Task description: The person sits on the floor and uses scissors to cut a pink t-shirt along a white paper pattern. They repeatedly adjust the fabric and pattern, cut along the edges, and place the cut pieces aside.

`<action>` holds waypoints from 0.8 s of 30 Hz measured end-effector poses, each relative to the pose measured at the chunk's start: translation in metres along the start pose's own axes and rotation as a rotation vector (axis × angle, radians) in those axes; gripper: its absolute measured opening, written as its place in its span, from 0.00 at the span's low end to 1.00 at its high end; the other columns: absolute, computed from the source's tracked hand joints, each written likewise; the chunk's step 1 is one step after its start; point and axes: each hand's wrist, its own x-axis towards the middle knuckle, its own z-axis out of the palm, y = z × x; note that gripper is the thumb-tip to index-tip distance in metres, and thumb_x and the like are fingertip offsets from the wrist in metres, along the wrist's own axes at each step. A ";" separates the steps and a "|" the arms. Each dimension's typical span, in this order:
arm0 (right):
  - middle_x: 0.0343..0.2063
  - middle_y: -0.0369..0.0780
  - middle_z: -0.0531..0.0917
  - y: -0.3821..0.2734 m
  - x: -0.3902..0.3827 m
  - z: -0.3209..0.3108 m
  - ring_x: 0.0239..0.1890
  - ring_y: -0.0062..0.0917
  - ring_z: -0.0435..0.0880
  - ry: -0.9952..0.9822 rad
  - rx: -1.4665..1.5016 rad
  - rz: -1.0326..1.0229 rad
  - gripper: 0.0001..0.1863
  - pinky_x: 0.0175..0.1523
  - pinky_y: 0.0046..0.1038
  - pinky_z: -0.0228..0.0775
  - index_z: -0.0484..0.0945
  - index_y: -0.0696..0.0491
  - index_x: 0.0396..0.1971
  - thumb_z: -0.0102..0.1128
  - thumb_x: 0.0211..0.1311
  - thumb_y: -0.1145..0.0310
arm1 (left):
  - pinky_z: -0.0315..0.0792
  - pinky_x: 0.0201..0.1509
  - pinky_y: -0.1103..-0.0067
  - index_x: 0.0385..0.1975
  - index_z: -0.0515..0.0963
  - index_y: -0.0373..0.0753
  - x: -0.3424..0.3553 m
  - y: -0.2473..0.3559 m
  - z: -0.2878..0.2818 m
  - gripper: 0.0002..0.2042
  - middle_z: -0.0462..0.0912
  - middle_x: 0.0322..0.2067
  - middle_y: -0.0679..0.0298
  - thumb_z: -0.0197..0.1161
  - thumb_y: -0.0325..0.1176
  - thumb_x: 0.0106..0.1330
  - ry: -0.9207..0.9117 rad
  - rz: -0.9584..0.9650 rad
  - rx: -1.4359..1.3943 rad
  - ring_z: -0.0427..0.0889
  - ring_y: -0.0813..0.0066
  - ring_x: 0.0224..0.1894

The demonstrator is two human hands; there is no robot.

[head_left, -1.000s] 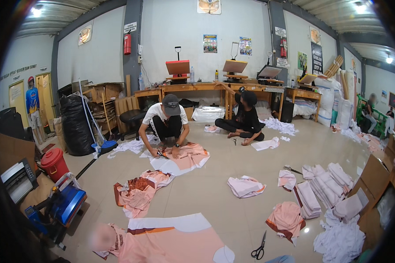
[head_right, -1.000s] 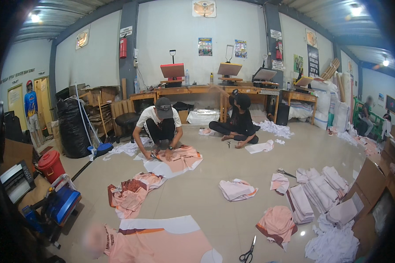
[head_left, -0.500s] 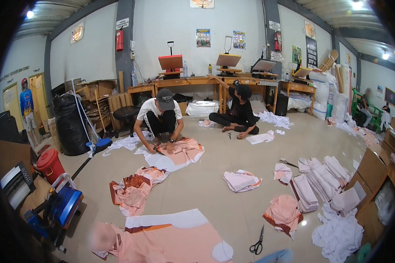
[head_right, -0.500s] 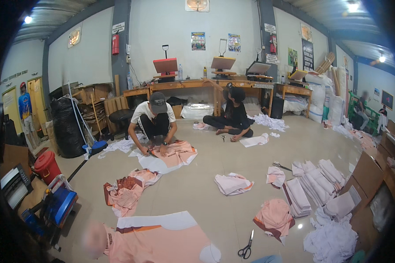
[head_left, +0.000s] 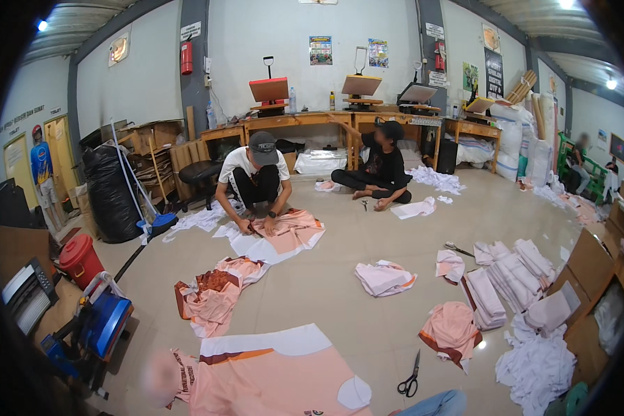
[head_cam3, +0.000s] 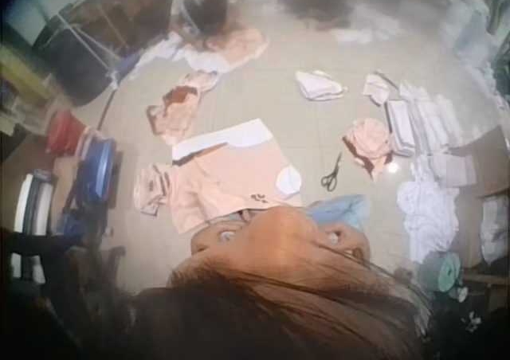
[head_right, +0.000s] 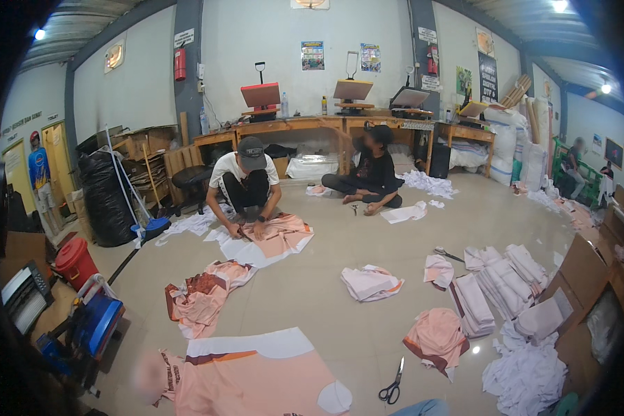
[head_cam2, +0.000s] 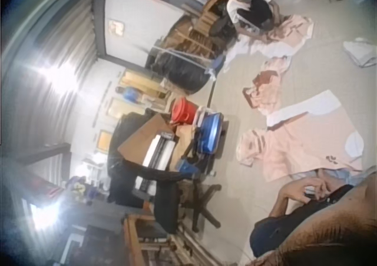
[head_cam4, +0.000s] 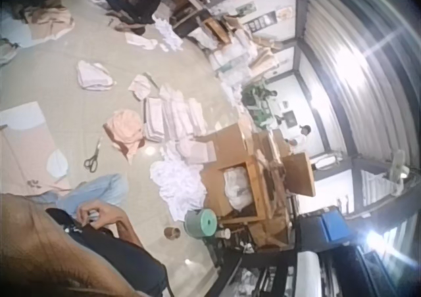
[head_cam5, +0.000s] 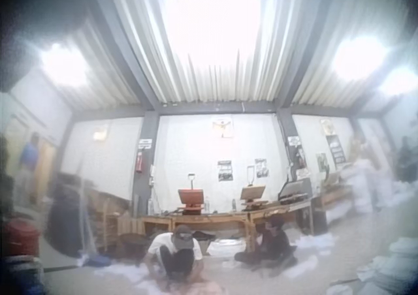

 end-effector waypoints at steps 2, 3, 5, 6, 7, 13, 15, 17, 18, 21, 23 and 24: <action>0.34 0.44 0.84 -0.003 0.002 -0.001 0.41 0.34 0.83 -0.032 -0.022 -0.041 0.18 0.52 0.38 0.74 0.83 0.58 0.32 0.77 0.56 0.58 | 0.72 0.64 0.62 0.46 0.84 0.35 0.001 0.000 -0.005 0.21 0.81 0.55 0.44 0.72 0.47 0.66 -0.112 0.218 0.023 0.79 0.46 0.60; 0.35 0.45 0.85 -0.004 0.003 -0.005 0.41 0.35 0.84 -0.053 -0.057 -0.047 0.19 0.51 0.39 0.74 0.84 0.58 0.34 0.77 0.55 0.57 | 0.73 0.62 0.61 0.45 0.84 0.35 0.005 0.003 -0.006 0.20 0.80 0.54 0.42 0.71 0.48 0.67 -0.137 0.338 0.025 0.80 0.44 0.57; 0.35 0.45 0.86 -0.014 0.001 -0.007 0.40 0.36 0.84 -0.090 -0.127 -0.132 0.18 0.49 0.38 0.75 0.84 0.58 0.35 0.75 0.59 0.57 | 0.74 0.56 0.59 0.42 0.84 0.36 0.013 0.016 -0.010 0.19 0.81 0.50 0.41 0.69 0.49 0.69 -0.209 0.492 0.030 0.82 0.42 0.52; 0.35 0.45 0.85 -0.022 0.003 -0.008 0.40 0.36 0.84 -0.110 -0.152 -0.206 0.17 0.47 0.36 0.74 0.83 0.59 0.36 0.73 0.63 0.58 | 0.75 0.53 0.58 0.41 0.83 0.36 0.018 0.026 -0.015 0.19 0.81 0.48 0.41 0.68 0.49 0.70 -0.252 0.516 0.025 0.82 0.42 0.49; 0.34 0.44 0.84 -0.031 0.004 -0.009 0.40 0.36 0.84 -0.133 -0.176 -0.283 0.16 0.45 0.35 0.74 0.82 0.59 0.37 0.71 0.67 0.60 | 0.76 0.50 0.57 0.40 0.83 0.36 0.021 0.037 -0.018 0.18 0.81 0.45 0.41 0.66 0.49 0.71 -0.292 0.539 0.023 0.83 0.42 0.47; 0.42 0.50 0.85 -0.092 0.025 -0.031 0.43 0.46 0.84 -0.688 -0.336 -0.620 0.17 0.43 0.41 0.77 0.84 0.59 0.44 0.70 0.68 0.59 | 0.77 0.42 0.58 0.35 0.80 0.30 0.033 0.045 -0.029 0.19 0.81 0.38 0.45 0.63 0.45 0.74 -0.549 0.740 0.119 0.83 0.48 0.38; 0.45 0.51 0.84 -0.085 0.033 -0.032 0.44 0.48 0.84 -0.756 -0.315 -0.653 0.17 0.44 0.42 0.77 0.83 0.58 0.47 0.71 0.68 0.60 | 0.77 0.43 0.58 0.37 0.80 0.29 0.041 0.050 -0.030 0.18 0.81 0.39 0.44 0.63 0.43 0.75 -0.578 0.800 0.170 0.83 0.47 0.38; 0.48 0.51 0.84 -0.076 0.043 -0.034 0.45 0.49 0.84 -0.818 -0.292 -0.692 0.18 0.45 0.41 0.77 0.83 0.58 0.49 0.71 0.68 0.60 | 0.77 0.44 0.57 0.39 0.81 0.28 0.051 0.049 -0.032 0.18 0.82 0.41 0.43 0.63 0.43 0.74 -0.628 0.843 0.166 0.83 0.45 0.39; 0.49 0.52 0.83 -0.073 0.048 -0.036 0.46 0.49 0.84 -0.854 -0.297 -0.719 0.19 0.46 0.41 0.77 0.83 0.58 0.50 0.71 0.67 0.60 | 0.77 0.45 0.57 0.40 0.81 0.27 0.058 0.048 -0.035 0.19 0.82 0.41 0.43 0.64 0.43 0.74 -0.662 0.864 0.152 0.83 0.44 0.39; 0.50 0.50 0.84 -0.061 0.082 -0.044 0.48 0.47 0.84 -0.973 -0.097 -0.681 0.21 0.51 0.39 0.76 0.83 0.59 0.52 0.72 0.66 0.60 | 0.77 0.47 0.55 0.47 0.80 0.26 0.089 0.045 -0.045 0.21 0.82 0.44 0.41 0.67 0.43 0.72 -0.911 0.886 -0.014 0.82 0.43 0.42; 0.49 0.48 0.85 -0.037 0.095 -0.058 0.48 0.46 0.84 -0.794 -0.022 -0.537 0.21 0.54 0.39 0.74 0.83 0.59 0.51 0.73 0.66 0.60 | 0.77 0.51 0.54 0.56 0.78 0.29 0.125 0.009 -0.058 0.24 0.81 0.47 0.42 0.70 0.43 0.71 -1.189 0.752 -0.149 0.81 0.44 0.48; 0.47 0.47 0.85 -0.015 0.095 -0.063 0.47 0.45 0.84 -0.582 -0.037 -0.430 0.21 0.55 0.40 0.74 0.83 0.59 0.51 0.73 0.65 0.61 | 0.76 0.54 0.63 0.52 0.81 0.32 0.115 -0.029 -0.058 0.21 0.84 0.43 0.51 0.67 0.44 0.71 -0.741 0.465 -0.171 0.84 0.54 0.47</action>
